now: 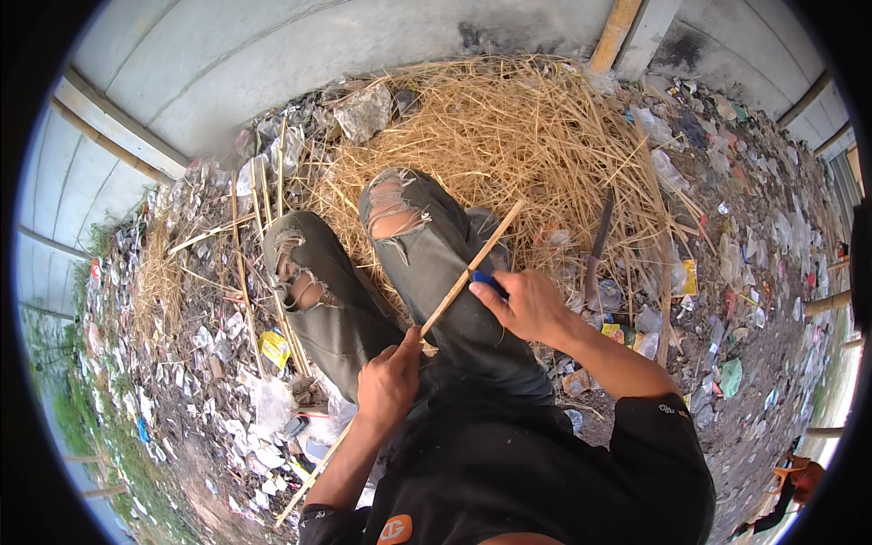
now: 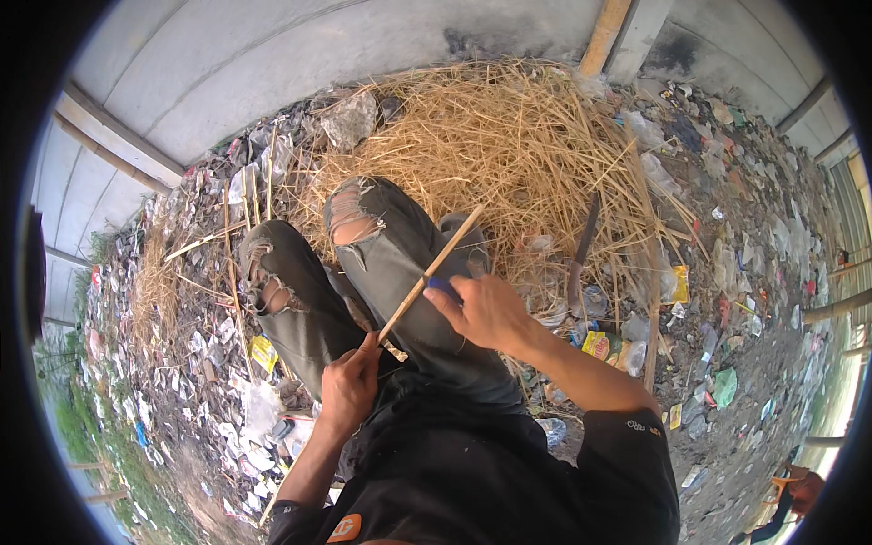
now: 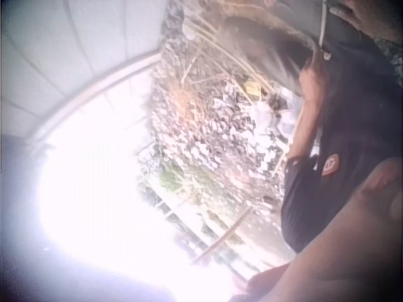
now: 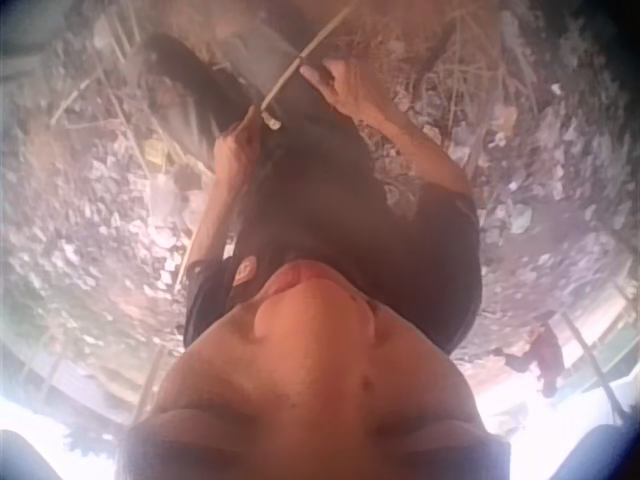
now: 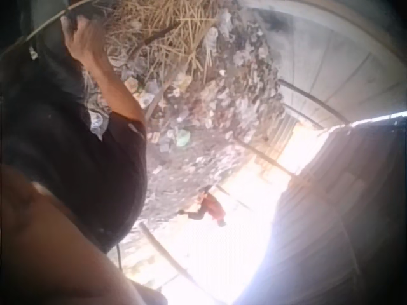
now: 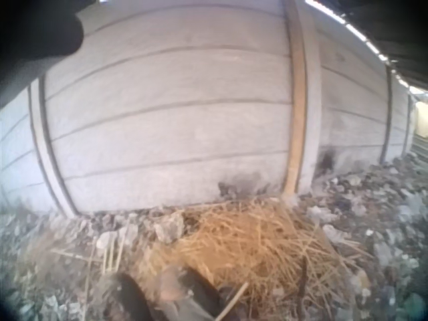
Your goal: The person sits on a bed of straw and uses a blue utility knife to shave the surface of a long, thin bamboo stick. They hold the stick with their left hand and scrape along its length with the knife in their right hand, removing thin strips of material.
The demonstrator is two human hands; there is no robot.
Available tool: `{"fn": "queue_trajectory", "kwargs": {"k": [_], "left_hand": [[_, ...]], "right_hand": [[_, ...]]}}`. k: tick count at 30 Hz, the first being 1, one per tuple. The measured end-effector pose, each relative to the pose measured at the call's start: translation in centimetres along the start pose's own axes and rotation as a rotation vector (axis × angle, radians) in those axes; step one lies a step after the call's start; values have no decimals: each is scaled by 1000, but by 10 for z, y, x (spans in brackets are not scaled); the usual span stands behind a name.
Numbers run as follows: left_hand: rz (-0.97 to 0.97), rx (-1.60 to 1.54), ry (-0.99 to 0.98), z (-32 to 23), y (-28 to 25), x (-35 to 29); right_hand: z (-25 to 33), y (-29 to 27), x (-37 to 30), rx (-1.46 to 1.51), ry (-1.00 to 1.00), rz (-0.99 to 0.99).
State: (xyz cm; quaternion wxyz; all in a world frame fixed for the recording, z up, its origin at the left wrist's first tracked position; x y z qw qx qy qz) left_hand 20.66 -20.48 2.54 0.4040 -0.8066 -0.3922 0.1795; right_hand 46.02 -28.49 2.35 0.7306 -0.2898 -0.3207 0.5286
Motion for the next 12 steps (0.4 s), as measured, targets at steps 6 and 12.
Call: {"fn": "queue_trajectory", "kwargs": {"k": [6, 12], "left_hand": [[35, -101, -39, -4, 0, 0], [91, -130, -121, -7, -22, -2]], "right_hand": [[-1, 18, 2, -34, -55, 55], [-60, -15, 47, 30, 186, -18]]}}
Point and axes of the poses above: each hand's wrist, its own x-axis towards the middle knuckle, its own y-axis out of the palm, z = x × y, the point moved 3 cm from there along x, towards the middle knuckle, and after that the axes turned 7 degrees about -y, right-handed, at the moved point
